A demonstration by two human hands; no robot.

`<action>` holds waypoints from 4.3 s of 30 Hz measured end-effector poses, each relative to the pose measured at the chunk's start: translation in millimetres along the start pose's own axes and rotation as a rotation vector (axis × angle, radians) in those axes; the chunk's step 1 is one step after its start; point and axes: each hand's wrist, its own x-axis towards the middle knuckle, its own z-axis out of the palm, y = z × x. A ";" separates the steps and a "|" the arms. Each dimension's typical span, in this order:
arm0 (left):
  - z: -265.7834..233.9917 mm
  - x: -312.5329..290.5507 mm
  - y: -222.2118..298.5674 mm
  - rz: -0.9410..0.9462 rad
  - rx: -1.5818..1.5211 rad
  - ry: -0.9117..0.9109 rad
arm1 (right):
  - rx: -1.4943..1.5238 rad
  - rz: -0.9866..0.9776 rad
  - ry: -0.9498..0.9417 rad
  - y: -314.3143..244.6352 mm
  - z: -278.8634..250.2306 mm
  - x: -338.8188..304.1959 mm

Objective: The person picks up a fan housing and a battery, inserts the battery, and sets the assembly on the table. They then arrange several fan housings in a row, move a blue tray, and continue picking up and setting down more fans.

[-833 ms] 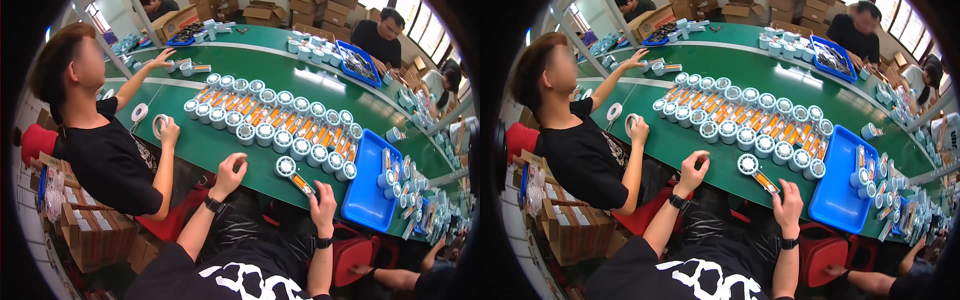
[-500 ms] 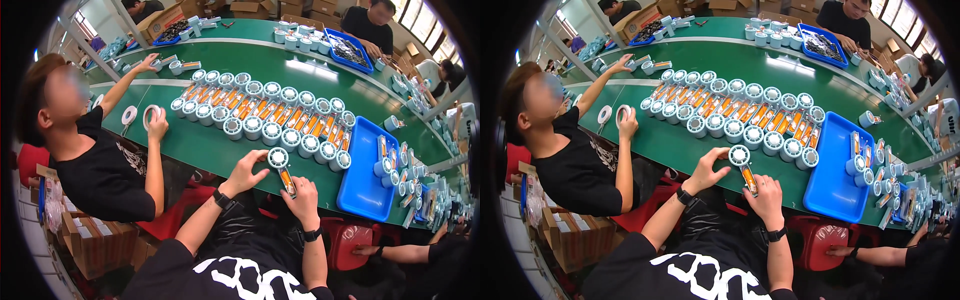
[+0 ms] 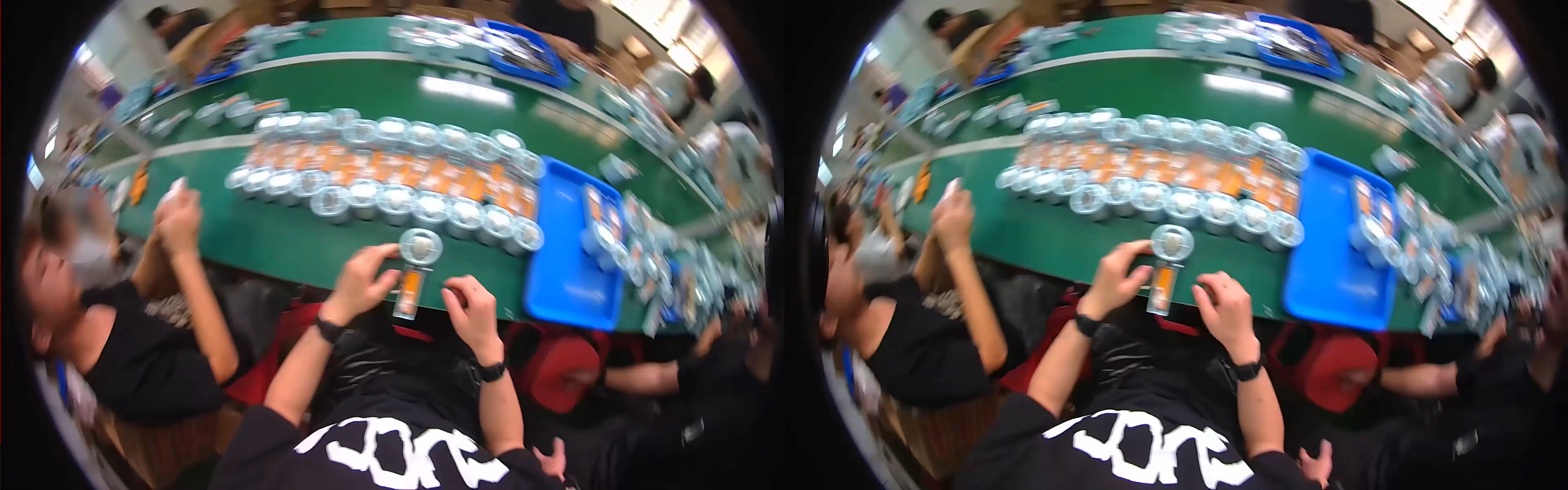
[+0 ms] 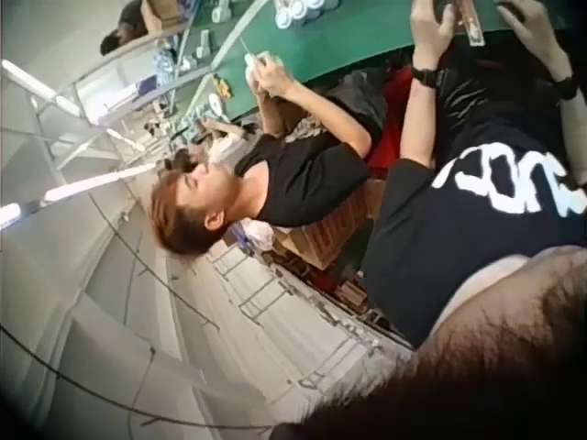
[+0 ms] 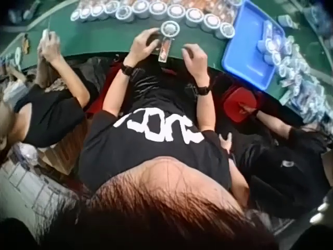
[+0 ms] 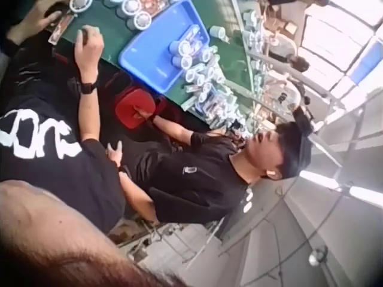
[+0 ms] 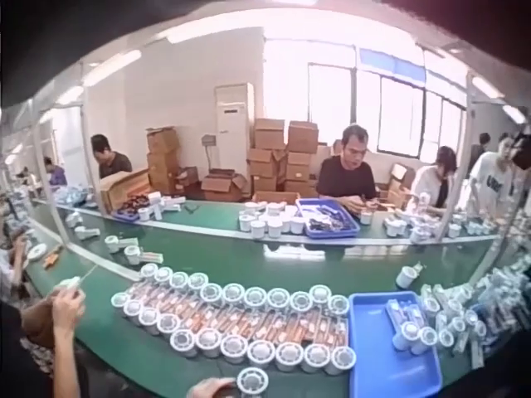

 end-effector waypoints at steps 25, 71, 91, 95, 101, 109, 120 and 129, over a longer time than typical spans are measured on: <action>-2.8 -14.8 -17.7 -0.184 0.070 0.128 | -0.220 -0.056 0.305 29.5 20.1 -6.6; 17.8 -5.2 -21.7 0.039 0.102 0.136 | -0.367 -0.223 0.331 37.5 9.3 -12.5; 15.5 2.4 -12.5 0.061 0.120 0.150 | -0.384 -0.217 0.350 37.1 8.9 -7.4; 12.8 -1.9 -15.3 0.031 0.088 0.156 | -0.382 -0.258 0.322 37.4 9.6 -8.4; 14.7 -3.6 -14.0 0.083 0.115 0.165 | -0.414 -0.225 0.286 35.0 7.8 -12.9; 13.2 0.9 -16.9 0.013 0.127 0.114 | -0.467 -0.214 0.323 37.3 11.0 -7.1; 20.9 3.9 -13.9 0.106 0.104 0.087 | -0.419 -0.239 0.412 43.6 6.4 -13.2; 10.0 -1.2 -23.1 -0.100 0.088 0.103 | -0.399 -0.246 0.332 39.6 11.9 -10.1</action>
